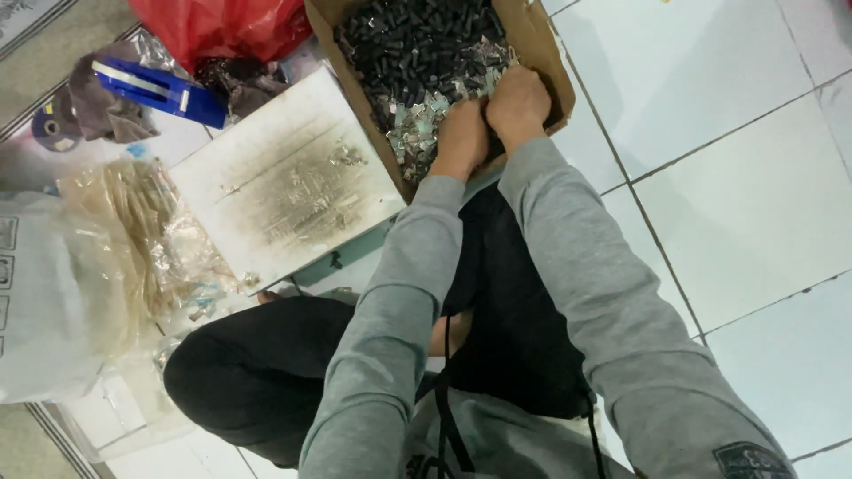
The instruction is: Organizing and bagging small metal components from a storage box while sitting on the floor.
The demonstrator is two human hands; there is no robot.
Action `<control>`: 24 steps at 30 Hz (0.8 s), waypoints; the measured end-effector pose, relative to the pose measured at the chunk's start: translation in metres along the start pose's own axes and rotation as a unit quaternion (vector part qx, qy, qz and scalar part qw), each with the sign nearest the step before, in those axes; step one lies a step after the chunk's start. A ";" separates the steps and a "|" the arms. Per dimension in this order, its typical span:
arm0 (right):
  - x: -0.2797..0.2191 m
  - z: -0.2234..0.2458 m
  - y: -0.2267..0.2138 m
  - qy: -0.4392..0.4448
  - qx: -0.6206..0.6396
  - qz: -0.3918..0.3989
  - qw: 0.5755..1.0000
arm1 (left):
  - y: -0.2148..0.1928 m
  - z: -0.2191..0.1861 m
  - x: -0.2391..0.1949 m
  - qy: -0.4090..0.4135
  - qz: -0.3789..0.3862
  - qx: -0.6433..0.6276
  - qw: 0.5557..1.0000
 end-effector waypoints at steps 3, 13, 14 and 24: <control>-0.002 0.000 0.005 0.026 0.039 0.019 0.999 | 0.002 0.013 0.005 -0.049 0.013 -0.059 0.997; 0.012 -0.016 0.024 0.070 0.115 0.054 0.989 | 0.016 0.028 0.007 -0.077 0.037 -0.105 0.991; 0.012 -0.015 0.025 0.067 0.114 0.060 0.989 | 0.017 0.027 0.006 -0.077 0.047 -0.104 0.990; 0.026 -0.026 0.034 0.065 0.172 0.092 0.979 | -0.001 0.011 -0.006 -0.100 0.128 -0.187 0.969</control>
Point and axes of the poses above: each hand's wrist, its own x-axis towards the middle knuckle, its own y-axis out of the palm, z = x × y, the point moved 6 cm from there along x, towards the middle knuckle, and after that the axes turned 7 degrees about -z, right-handed, at the moved point
